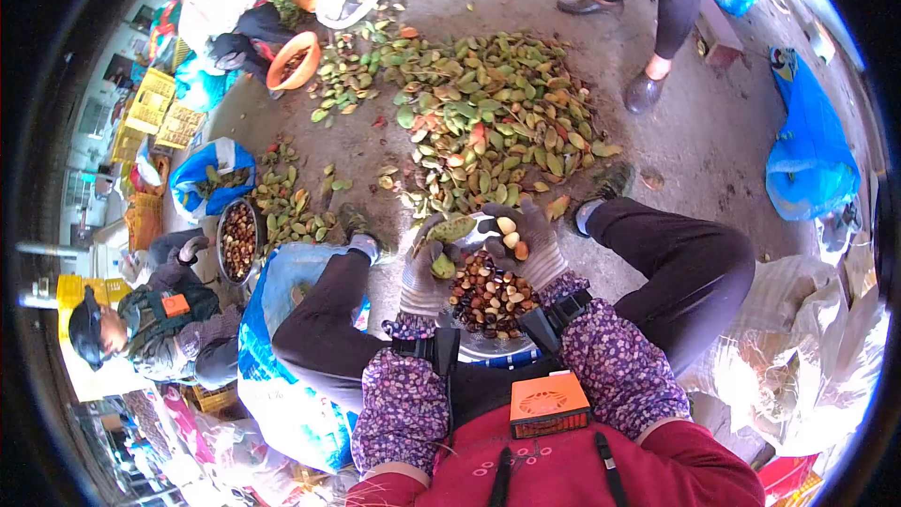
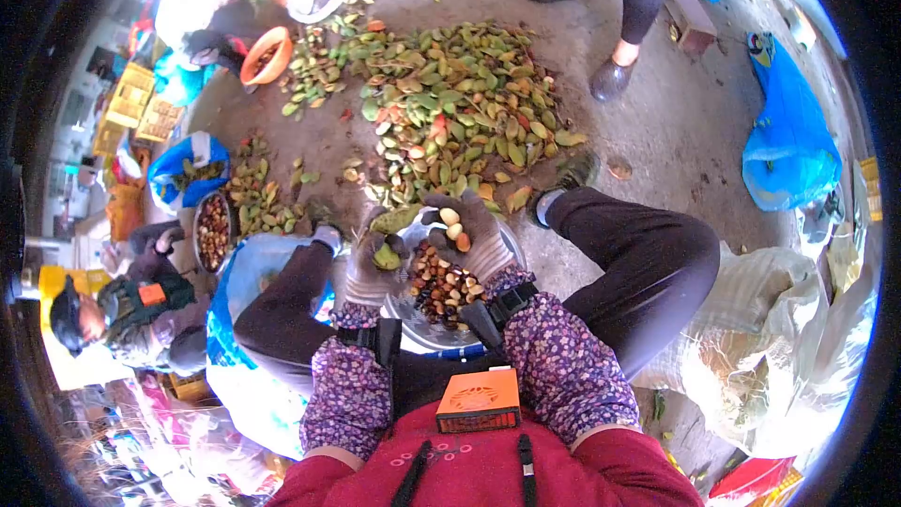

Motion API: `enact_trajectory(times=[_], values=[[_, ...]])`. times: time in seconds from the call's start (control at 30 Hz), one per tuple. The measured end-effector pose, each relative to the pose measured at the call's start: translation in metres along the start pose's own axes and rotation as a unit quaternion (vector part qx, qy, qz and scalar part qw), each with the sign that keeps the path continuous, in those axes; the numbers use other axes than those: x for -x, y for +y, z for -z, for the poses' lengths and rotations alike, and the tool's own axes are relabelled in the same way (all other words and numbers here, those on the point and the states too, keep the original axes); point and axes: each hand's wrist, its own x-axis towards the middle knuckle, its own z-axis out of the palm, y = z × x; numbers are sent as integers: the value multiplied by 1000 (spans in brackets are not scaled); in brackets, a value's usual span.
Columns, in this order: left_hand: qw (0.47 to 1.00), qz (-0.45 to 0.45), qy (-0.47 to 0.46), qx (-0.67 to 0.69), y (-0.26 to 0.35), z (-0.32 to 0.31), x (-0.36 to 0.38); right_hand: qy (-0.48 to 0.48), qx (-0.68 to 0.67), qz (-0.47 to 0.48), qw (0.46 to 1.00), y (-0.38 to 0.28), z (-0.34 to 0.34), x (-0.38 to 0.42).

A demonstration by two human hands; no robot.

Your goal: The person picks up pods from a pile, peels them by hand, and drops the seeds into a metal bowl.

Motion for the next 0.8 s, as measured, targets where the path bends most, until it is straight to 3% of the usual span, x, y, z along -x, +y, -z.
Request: enact_trajectory(times=[0.03, 0.13, 0.23, 0.3, 0.37, 0.4, 0.43, 0.47, 0.5, 0.53, 0.6, 0.7, 0.8], values=[[1000, -5, -3, 0, 4, 3, 8, -7, 7, -4, 1000, 4, 6, -4], [999, -21, 7, 39, 9, 5, 19, -60, 216, 35, 974, 12, 3, 7], [996, -11, 22, 90, 10, 8, 24, -80, 230, 26, 969, 18, -1, 15], [991, 6, 5, 132, 4, 19, 21, -42, 198, 50, 978, 29, -6, 17], [992, 21, 4, 127, -2, 34, 22, -26, 195, 3, 980, 31, 3, 13], [992, 31, 4, 120, -9, 43, 21, 17, 276, 5, 961, 34, 10, 6], [994, 23, 0, 109, -6, 33, 25, 18, 278, 9, 960, 39, 9, 10], [995, 15, -3, 98, -3, 21, 29, 26, 370, 122, 921, 49, 7, 15], [996, 6, -6, 87, 1, 10, 33, 33, 453, 233, 860, 55, 4, 19], [999, -17, -13, -24, 0, 10, 33, 60, 567, 209, 795, 50, -3, 13], [979, -67, -13, -194, -12, 16, 30, 62, 562, 197, 801, 54, -12, 15], [984, -57, -10, -166, -11, 18, 29, 56, 516, 178, 836, 58, -16, 11], [967, -71, 52, -239, -7, 2, 33, 37, 556, 258, 790, 60, -50, 31]])
